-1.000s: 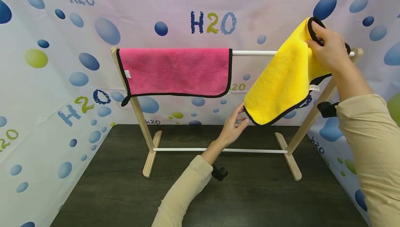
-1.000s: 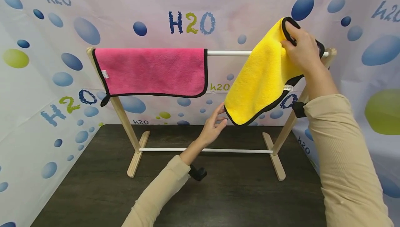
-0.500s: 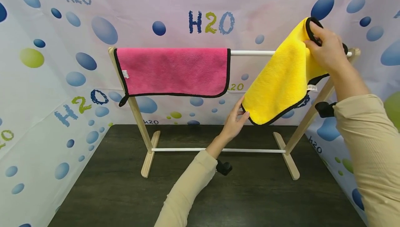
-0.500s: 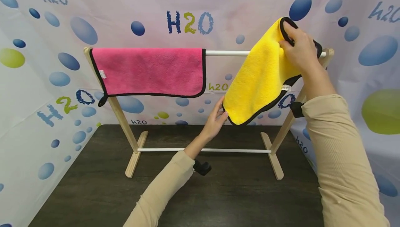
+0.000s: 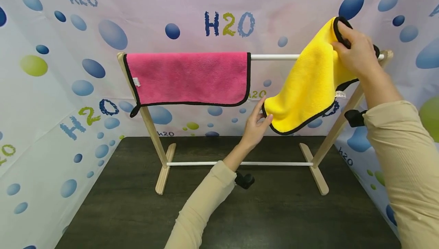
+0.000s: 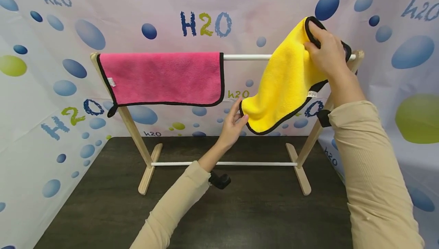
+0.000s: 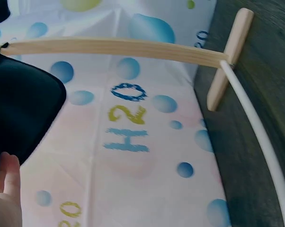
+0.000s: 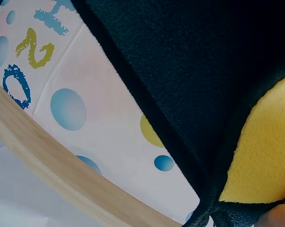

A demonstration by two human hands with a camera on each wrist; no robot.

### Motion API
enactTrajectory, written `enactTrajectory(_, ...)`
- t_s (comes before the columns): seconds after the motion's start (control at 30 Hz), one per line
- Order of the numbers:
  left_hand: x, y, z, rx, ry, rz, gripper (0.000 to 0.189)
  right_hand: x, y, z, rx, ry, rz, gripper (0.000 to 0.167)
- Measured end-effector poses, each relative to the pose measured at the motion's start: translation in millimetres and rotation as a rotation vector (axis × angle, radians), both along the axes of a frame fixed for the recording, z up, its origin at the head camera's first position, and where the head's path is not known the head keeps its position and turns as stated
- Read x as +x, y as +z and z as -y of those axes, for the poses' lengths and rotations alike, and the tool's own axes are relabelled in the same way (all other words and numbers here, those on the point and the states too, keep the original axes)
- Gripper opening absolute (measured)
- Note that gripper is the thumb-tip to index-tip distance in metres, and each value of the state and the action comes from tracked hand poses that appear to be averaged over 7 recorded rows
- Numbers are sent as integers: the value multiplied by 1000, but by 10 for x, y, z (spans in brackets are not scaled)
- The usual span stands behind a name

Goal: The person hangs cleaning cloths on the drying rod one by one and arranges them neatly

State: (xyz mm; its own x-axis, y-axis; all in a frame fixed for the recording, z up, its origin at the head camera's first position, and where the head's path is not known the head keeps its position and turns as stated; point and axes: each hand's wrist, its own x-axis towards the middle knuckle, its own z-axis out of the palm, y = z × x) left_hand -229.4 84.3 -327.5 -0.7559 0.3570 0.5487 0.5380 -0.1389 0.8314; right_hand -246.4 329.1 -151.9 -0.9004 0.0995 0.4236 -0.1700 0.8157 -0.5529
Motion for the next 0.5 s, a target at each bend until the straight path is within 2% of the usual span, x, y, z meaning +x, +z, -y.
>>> enactTrajectory(0.13,53,124,-23,38,28,-6,56,9,3,-4,2,8,1,51)
enactTrajectory(0.23,69,197,-44,88,21,42,54,12,3,-3,3,10,-10,51)
enactTrajectory(0.37,-4,200,-81,170,-31,158,52,15,0,-2,4,9,-37,49)
enactTrajectory(0.5,-83,174,-89,168,-79,224,49,32,-11,-6,5,17,-50,50)
